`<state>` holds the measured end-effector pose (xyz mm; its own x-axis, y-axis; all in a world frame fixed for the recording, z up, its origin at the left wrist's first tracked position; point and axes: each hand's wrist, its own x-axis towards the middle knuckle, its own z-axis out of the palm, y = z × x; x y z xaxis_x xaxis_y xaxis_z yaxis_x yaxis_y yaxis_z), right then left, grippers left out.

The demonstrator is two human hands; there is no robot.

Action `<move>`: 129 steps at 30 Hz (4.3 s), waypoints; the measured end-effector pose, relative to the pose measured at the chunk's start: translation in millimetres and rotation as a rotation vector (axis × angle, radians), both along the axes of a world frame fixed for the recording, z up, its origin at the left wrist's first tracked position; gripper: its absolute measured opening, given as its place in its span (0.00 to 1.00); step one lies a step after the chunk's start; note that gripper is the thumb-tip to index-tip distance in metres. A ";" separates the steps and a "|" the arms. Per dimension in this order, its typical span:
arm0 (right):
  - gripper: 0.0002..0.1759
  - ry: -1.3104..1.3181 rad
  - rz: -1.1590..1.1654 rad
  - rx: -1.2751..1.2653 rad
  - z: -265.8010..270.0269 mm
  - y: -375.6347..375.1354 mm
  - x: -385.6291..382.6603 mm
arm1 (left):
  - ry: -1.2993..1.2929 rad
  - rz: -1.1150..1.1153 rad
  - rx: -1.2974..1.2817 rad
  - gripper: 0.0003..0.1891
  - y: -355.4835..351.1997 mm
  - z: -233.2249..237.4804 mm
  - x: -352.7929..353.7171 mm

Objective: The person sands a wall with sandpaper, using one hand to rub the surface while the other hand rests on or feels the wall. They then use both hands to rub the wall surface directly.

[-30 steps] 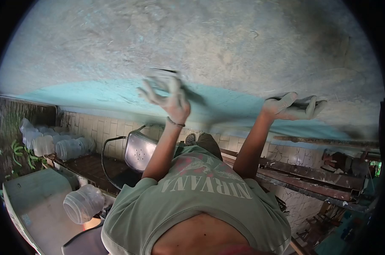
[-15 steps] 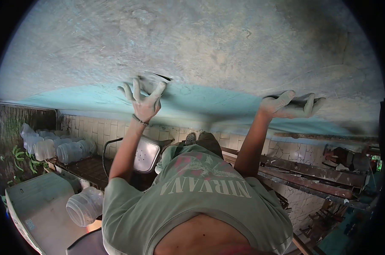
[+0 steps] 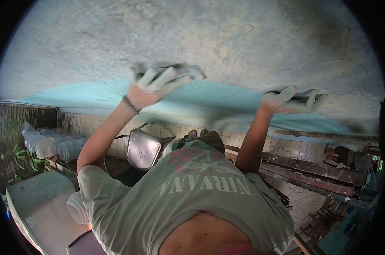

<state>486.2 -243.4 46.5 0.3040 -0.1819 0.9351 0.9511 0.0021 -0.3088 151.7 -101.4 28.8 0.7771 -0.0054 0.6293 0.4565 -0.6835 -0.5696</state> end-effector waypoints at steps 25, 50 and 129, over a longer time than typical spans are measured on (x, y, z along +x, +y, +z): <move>0.33 0.035 0.052 -0.017 5.2 0.5 -7.0 | 0.074 0.147 0.000 0.40 -8.6 4.0 -10.3; 0.33 0.003 0.087 0.040 5.8 3.6 -0.9 | -0.036 0.170 0.007 0.42 6.3 -4.9 -42.3; 0.35 0.016 0.027 -0.067 -9.8 -2.4 -8.9 | -0.185 0.048 -0.430 0.37 -65.3 -102.7 65.7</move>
